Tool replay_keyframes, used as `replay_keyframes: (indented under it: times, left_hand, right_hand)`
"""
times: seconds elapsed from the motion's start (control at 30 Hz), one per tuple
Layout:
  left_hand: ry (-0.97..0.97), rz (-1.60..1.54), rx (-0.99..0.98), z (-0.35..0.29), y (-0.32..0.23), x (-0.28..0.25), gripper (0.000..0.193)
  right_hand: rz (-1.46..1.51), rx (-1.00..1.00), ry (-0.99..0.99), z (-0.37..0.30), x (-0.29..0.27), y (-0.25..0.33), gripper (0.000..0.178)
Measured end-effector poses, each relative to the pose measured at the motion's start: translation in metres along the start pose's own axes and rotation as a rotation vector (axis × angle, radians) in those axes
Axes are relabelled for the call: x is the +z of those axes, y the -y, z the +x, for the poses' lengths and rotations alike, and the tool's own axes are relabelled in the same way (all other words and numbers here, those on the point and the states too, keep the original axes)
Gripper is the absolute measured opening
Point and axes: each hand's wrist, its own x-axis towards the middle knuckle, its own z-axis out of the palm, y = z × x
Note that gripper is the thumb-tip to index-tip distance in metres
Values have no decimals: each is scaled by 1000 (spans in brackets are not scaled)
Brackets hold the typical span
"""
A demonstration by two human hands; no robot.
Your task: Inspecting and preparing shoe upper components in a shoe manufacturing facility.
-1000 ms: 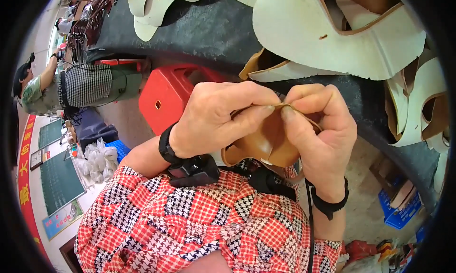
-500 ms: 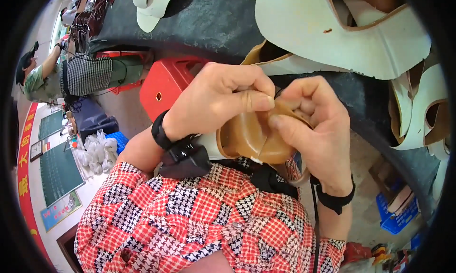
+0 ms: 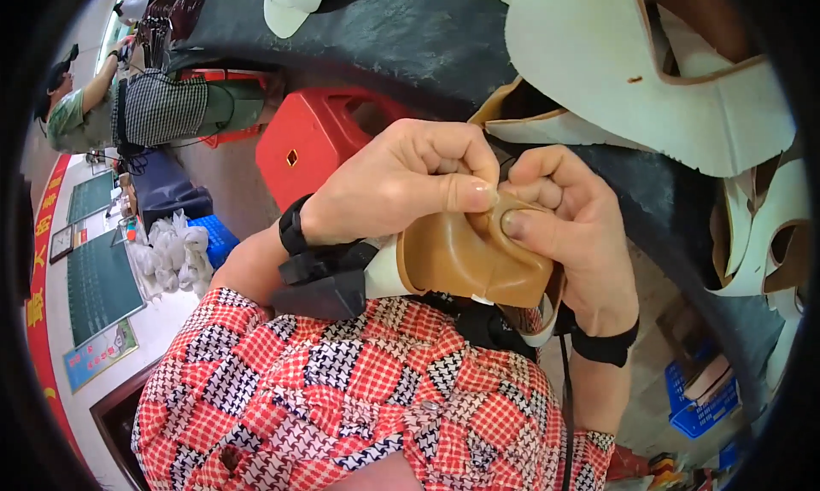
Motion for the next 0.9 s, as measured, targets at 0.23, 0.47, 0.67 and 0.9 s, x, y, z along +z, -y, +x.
replay_keyframes:
  times: [0.23, 0.47, 0.67, 0.9]
  left_hand:
    - [-196, 634, 296, -25, -1, 3, 11]
    - [-304, 1422, 862, -46, -43, -17, 22]
    - [-658, 1798, 1094, -46, -160, -114, 14]
    - [-1059, 1396, 973, 67, -253, -280, 54]
  right_hand:
    - [-259, -30, -24, -3, 19, -1, 32]
    - [-1382, -1039, -256, 12, 83, 4, 23]
    - [-963, -1049, -198, 33, 113, 41, 32]
    - [-674, -625, -405, 36, 118, 29, 17]
